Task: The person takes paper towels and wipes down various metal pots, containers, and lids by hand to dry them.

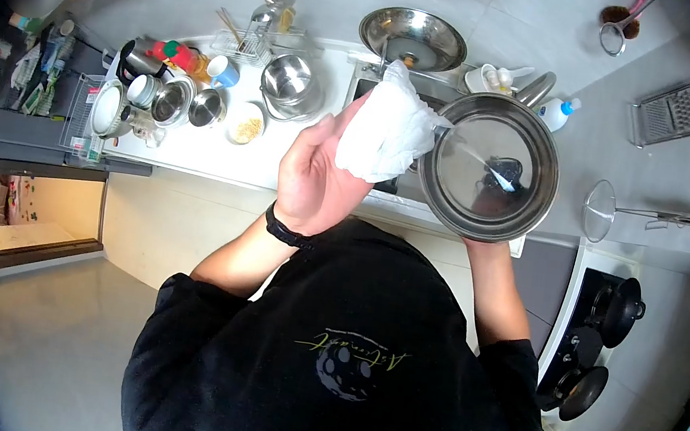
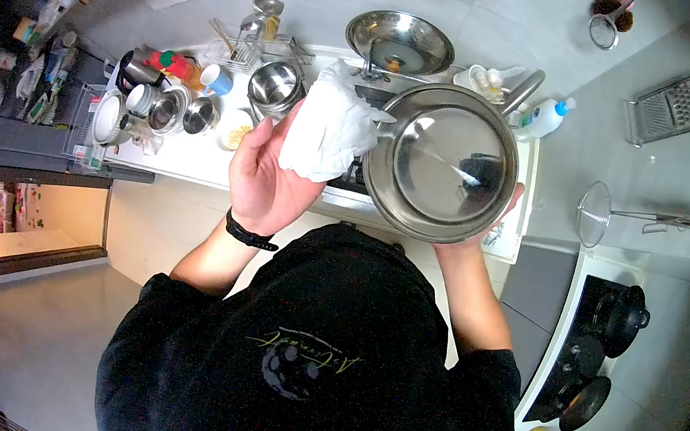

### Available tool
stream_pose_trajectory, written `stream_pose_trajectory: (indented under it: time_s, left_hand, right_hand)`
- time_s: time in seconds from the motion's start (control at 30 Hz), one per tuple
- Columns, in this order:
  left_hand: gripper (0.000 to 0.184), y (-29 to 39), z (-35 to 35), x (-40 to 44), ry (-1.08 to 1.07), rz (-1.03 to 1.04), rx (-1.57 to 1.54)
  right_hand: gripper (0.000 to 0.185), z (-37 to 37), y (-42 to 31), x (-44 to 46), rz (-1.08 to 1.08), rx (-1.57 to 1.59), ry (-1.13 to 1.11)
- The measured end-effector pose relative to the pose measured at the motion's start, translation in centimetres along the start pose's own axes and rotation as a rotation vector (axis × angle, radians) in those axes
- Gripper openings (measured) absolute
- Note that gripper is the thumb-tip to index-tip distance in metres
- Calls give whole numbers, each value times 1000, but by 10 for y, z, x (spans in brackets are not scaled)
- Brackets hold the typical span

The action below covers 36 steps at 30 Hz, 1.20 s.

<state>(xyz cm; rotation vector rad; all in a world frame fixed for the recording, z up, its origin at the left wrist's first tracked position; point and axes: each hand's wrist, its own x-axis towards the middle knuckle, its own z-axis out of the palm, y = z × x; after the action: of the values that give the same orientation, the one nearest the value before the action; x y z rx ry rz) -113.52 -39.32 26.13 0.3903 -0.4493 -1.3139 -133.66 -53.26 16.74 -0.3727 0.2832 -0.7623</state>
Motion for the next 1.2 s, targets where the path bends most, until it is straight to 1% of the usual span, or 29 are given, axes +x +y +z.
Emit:
stream_pose_trajectory:
  time_s: [0.13,0.2,0.23,0.3,0.33,0.37,0.4,0.43,0.47,0.5,0.53,0.57,0.63,0.67,0.7,0.77,0.8,0.83,0.9,0.97,1.03,1.07,1.1,1.17,1.2]
  left_hand:
    - [73,3,-8,-4,31,13,16]
    - [69,2,-19,-5,-42,236,313]
    - [72,2,-17,-3,-71,350,397]
    - [83,11,1,-2,-99,470,1007]
    - [87,22,16,7,-282,479,1379]
    - [90,33,31,15,-491,555,1701]
    - [100,24,46,21,-606,560,1883]
    - [105,14,60,24,-653,519,2032]
    - [110,3,58,27,-672,436,2057]
    - [116,-3,53,30,-690,351,2080]
    - [118,-5,50,32,-706,328,2140]
    - [118,-6,51,32,-709,330,2141]
    - [116,-8,56,32,-720,75,2161]
    - [114,-10,55,31,-777,117,2190]
    - [114,-10,53,32,-779,121,2194]
    - [109,-8,49,33,-984,238,2049]
    - [104,-11,45,41,-1099,218,1928]
    - [104,-12,45,43,-1094,217,1925]
    - [101,-13,44,45,-1120,286,1950]
    - [104,-18,50,41,-1103,289,2005]
    - [109,-19,60,38,-931,280,2111]
    - [115,-20,54,43,-908,417,2174]
    - [115,-22,53,43,-912,419,2172]
    - [115,-25,51,42,-736,384,2369]
    - [107,-27,48,41,-769,412,2459]
  right_hand:
    - [100,3,2,9,5,-20,-35]
    - [100,4,2,10,-4,-30,-54]
    - [100,1,2,11,-21,-29,-71]
    - [100,-3,6,8,-75,-19,-115]
    - [100,-2,8,6,-101,-9,-140]
    - [100,6,10,2,-122,-8,-141]
    - [101,59,4,-11,-95,-189,110]
    - [101,45,9,-4,-35,220,-270]
    - [100,36,13,-5,-4,335,-384]
    - [100,42,14,-4,10,393,-442]
    - [100,49,15,-4,28,449,-499]
    - [99,57,12,-4,-41,104,-204]
    - [98,49,8,-2,-112,-237,96]
    - [96,25,5,2,-110,-26,-179]
    - [93,21,2,5,-108,188,-456]
    - [91,15,3,3,-142,233,-411]
    - [91,11,5,2,-94,265,-402]
    - [91,8,6,1,-54,309,-392]
    - [91,6,6,-1,24,399,-366]
    - [87,-2,3,-3,49,442,-303]
    - [83,11,1,-7,55,473,-263]
    - [83,20,2,-9,28,498,-321]
    - [83,25,-1,-10,18,475,-340]
    - [83,34,-6,-11,-4,430,-377]
    - [84,27,-10,-11,-29,272,-371]
